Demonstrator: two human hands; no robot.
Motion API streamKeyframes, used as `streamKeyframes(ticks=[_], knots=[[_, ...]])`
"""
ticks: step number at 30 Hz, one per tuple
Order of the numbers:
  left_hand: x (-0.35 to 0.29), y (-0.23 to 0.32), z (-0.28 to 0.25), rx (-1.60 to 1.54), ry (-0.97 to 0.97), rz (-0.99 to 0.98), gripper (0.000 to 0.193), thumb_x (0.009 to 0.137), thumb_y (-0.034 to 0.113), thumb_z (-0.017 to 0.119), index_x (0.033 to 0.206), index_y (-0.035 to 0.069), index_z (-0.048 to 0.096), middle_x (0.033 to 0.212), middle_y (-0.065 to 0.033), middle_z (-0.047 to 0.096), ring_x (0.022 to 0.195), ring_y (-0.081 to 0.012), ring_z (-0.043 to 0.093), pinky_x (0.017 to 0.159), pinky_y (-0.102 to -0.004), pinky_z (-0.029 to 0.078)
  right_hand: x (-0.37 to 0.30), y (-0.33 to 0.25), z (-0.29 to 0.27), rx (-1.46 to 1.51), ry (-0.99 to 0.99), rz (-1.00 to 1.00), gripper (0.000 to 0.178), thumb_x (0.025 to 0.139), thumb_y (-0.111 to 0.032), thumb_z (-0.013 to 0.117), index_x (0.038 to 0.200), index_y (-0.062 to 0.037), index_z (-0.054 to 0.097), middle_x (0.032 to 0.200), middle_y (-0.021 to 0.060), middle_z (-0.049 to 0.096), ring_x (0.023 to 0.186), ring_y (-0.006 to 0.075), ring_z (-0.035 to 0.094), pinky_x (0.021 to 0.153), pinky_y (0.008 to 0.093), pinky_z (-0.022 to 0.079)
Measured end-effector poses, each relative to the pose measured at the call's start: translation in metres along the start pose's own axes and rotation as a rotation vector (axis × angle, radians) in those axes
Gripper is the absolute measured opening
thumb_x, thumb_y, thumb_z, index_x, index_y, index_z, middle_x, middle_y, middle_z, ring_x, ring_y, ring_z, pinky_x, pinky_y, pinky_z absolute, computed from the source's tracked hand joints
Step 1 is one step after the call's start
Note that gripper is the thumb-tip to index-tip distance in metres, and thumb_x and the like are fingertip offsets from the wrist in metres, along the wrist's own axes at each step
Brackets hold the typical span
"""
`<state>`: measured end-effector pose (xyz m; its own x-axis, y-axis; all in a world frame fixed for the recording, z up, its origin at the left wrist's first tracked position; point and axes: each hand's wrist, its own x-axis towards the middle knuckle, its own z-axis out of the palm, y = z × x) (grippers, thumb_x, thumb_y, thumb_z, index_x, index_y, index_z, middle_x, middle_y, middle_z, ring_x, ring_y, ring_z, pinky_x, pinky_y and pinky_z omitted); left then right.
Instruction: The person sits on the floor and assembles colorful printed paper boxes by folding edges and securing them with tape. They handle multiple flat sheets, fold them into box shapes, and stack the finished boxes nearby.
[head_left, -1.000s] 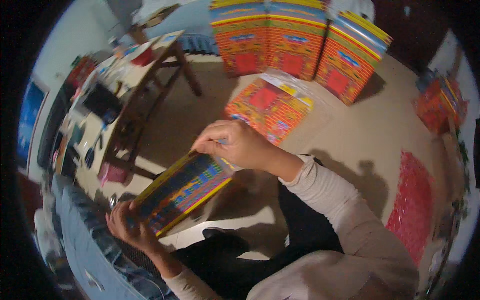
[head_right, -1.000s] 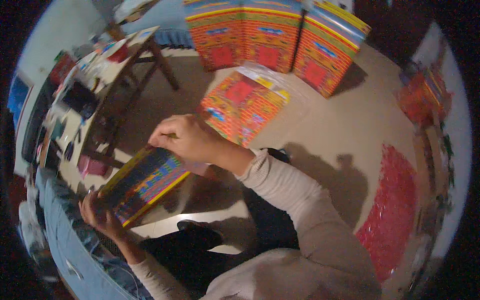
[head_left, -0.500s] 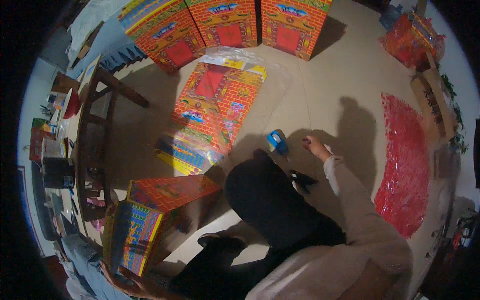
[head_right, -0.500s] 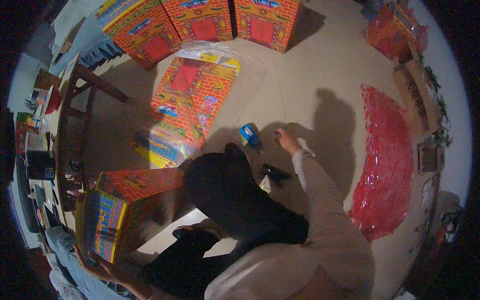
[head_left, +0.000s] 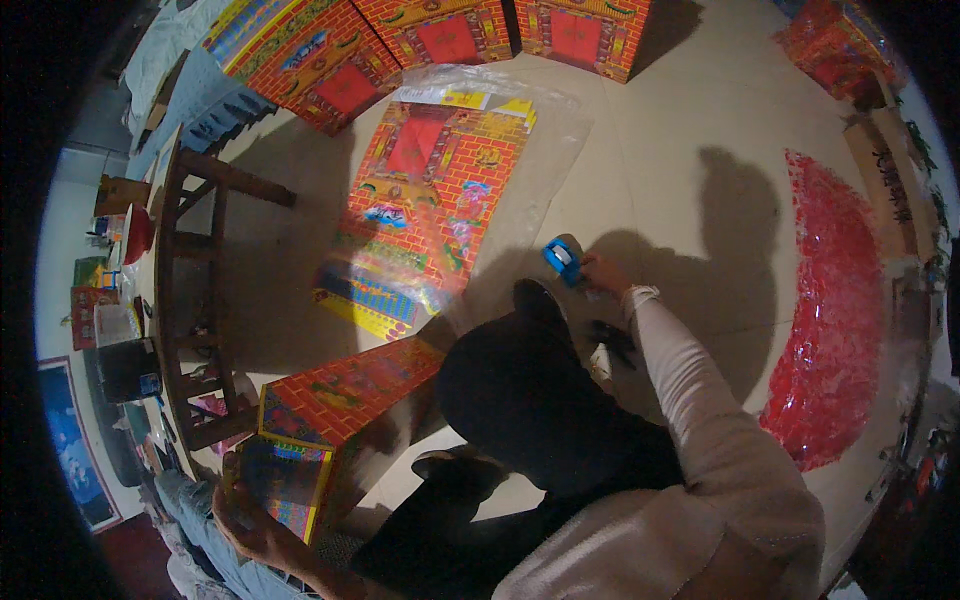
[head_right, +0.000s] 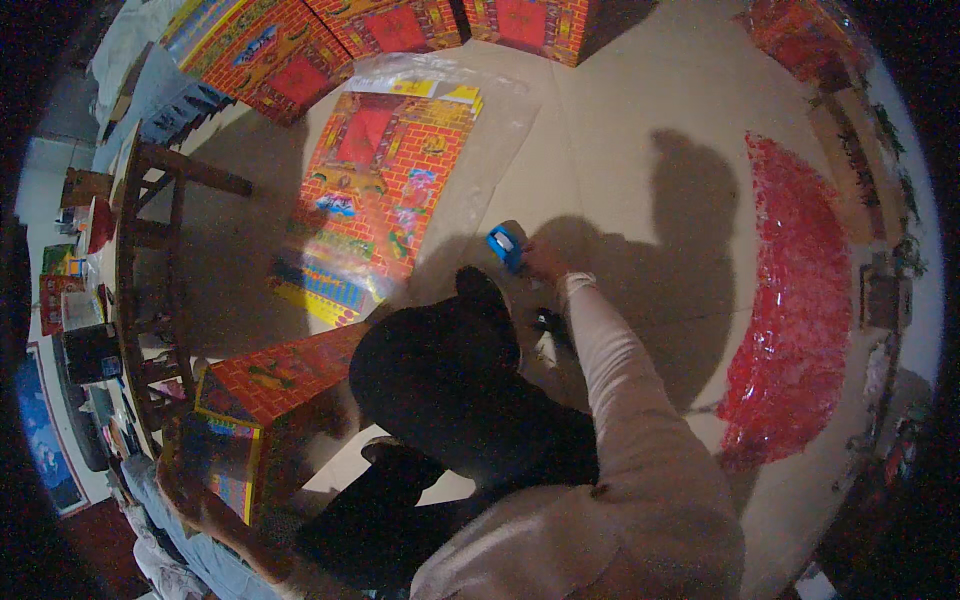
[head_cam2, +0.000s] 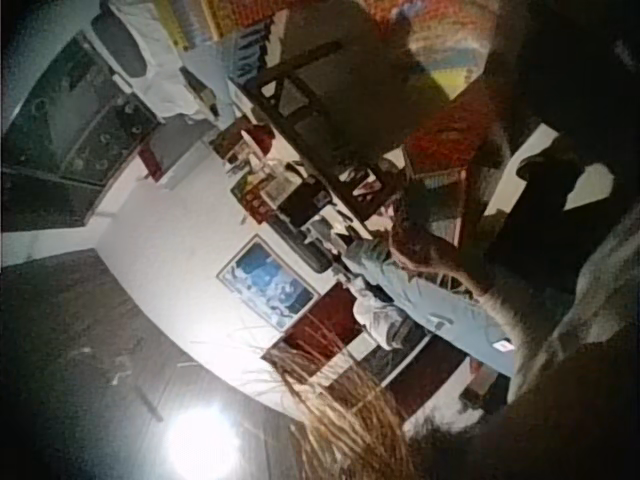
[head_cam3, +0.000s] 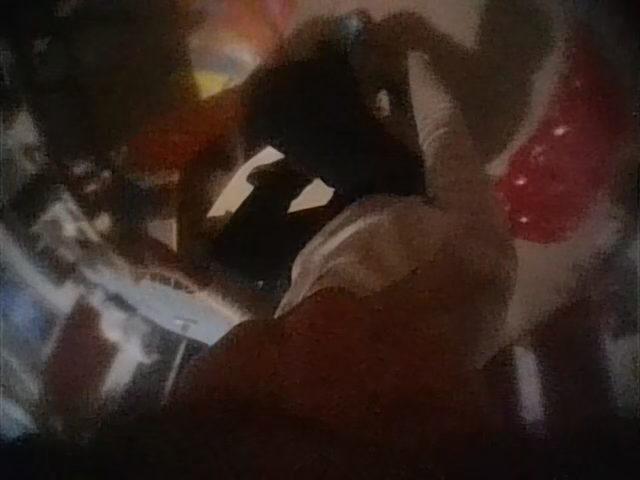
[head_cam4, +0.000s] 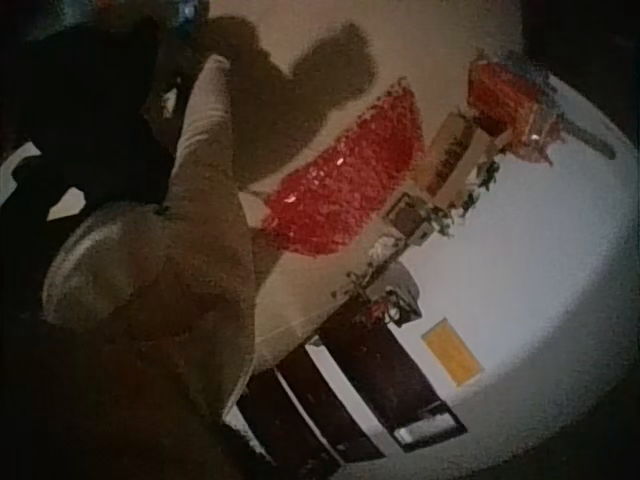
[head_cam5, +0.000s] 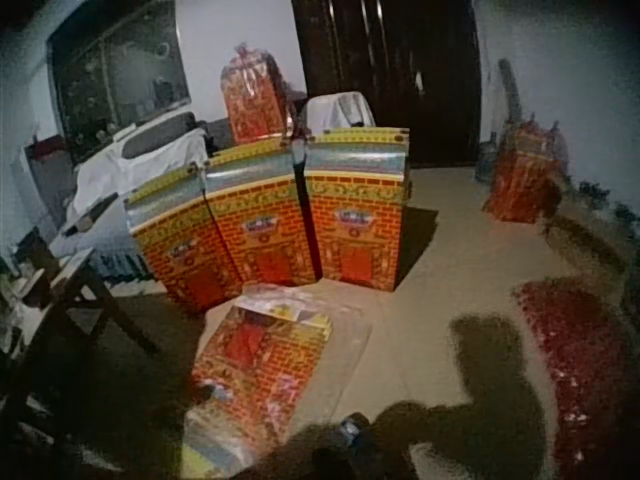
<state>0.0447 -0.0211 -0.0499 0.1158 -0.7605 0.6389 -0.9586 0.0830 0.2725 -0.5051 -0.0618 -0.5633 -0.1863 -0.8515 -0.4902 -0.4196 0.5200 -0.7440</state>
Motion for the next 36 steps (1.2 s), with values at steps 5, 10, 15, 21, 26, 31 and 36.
streamKeyframes(ticks=[5,10,15,21,26,31,36], knots=[[-0.004,-0.005,0.009,-0.145,0.039,-0.055,0.021,0.099,0.012,0.067,0.117,0.000,0.066,0.110,-0.0124,0.068,0.100,-0.0226,0.061,0.091,-0.0365,0.050,0.005,0.008,-0.019,0.133,-0.028,0.139,0.030,0.091,-0.026,0.068,0.112,-0.0047,0.067,0.104,0.0109,0.070,0.088,0.0250,0.072,0.070,0.0395,0.062],[-0.008,-0.008,0.009,-0.083,0.053,-0.109,0.022,0.099,0.013,0.067,0.116,-0.001,0.067,0.110,-0.0120,0.067,0.100,-0.0222,0.061,0.091,-0.0365,0.050,0.003,0.005,-0.013,0.277,-0.096,0.165,0.026,0.092,-0.026,0.069,0.109,-0.0059,0.067,0.095,0.0092,0.070,0.082,0.0215,0.070,0.070,0.0418,0.061],[-0.011,-0.009,0.006,-0.104,0.013,-0.072,0.021,0.100,0.014,0.066,0.116,0.000,0.067,0.110,-0.0115,0.067,0.099,-0.0221,0.061,0.091,-0.0364,0.051,-0.009,0.011,-0.023,0.223,-0.174,-0.049,0.026,0.093,-0.031,0.069,0.103,-0.0068,0.068,0.088,0.0069,0.068,0.071,0.0176,0.064,0.057,0.0381,0.052],[-0.010,0.000,0.003,-0.074,0.014,-0.097,0.021,0.101,0.014,0.064,0.117,0.001,0.066,0.108,-0.0106,0.067,0.098,-0.0220,0.061,0.092,-0.0359,0.051,-0.028,0.015,-0.012,0.485,-0.110,0.107,0.024,0.094,-0.034,0.069,0.088,-0.0108,0.067,0.074,-0.0002,0.061,0.061,0.0100,0.053,0.052,0.0272,0.040],[-0.009,0.004,0.005,-0.092,-0.002,-0.085,0.022,0.101,0.016,0.065,0.117,0.001,0.066,0.108,-0.0106,0.067,0.099,-0.0217,0.061,0.090,-0.0360,0.051,-0.034,0.019,-0.010,0.462,-0.110,0.155,0.027,0.094,-0.036,0.069,0.089,-0.0101,0.067,0.079,0.0003,0.063,0.065,0.0094,0.054,0.057,0.0263,0.043],[-0.012,-0.001,-0.002,-0.095,0.020,-0.101,0.022,0.100,0.016,0.067,0.116,0.001,0.066,0.108,-0.0104,0.067,0.097,-0.0214,0.061,0.087,-0.0367,0.051,-0.048,-0.013,-0.002,0.371,-0.080,0.253,0.028,0.094,-0.037,0.069,0.093,-0.0088,0.069,0.082,0.0011,0.066,0.068,0.0105,0.056,0.059,0.0284,0.046],[-0.011,0.002,0.007,-0.075,0.022,-0.108,0.022,0.100,0.015,0.067,0.116,0.001,0.066,0.108,-0.0102,0.067,0.099,-0.0215,0.061,0.088,-0.0369,0.051,-0.036,0.017,0.000,0.411,0.068,0.276,0.030,0.089,-0.036,0.074,0.095,-0.0072,0.070,0.085,0.0028,0.067,0.070,0.0119,0.057,0.062,0.0307,0.047]])
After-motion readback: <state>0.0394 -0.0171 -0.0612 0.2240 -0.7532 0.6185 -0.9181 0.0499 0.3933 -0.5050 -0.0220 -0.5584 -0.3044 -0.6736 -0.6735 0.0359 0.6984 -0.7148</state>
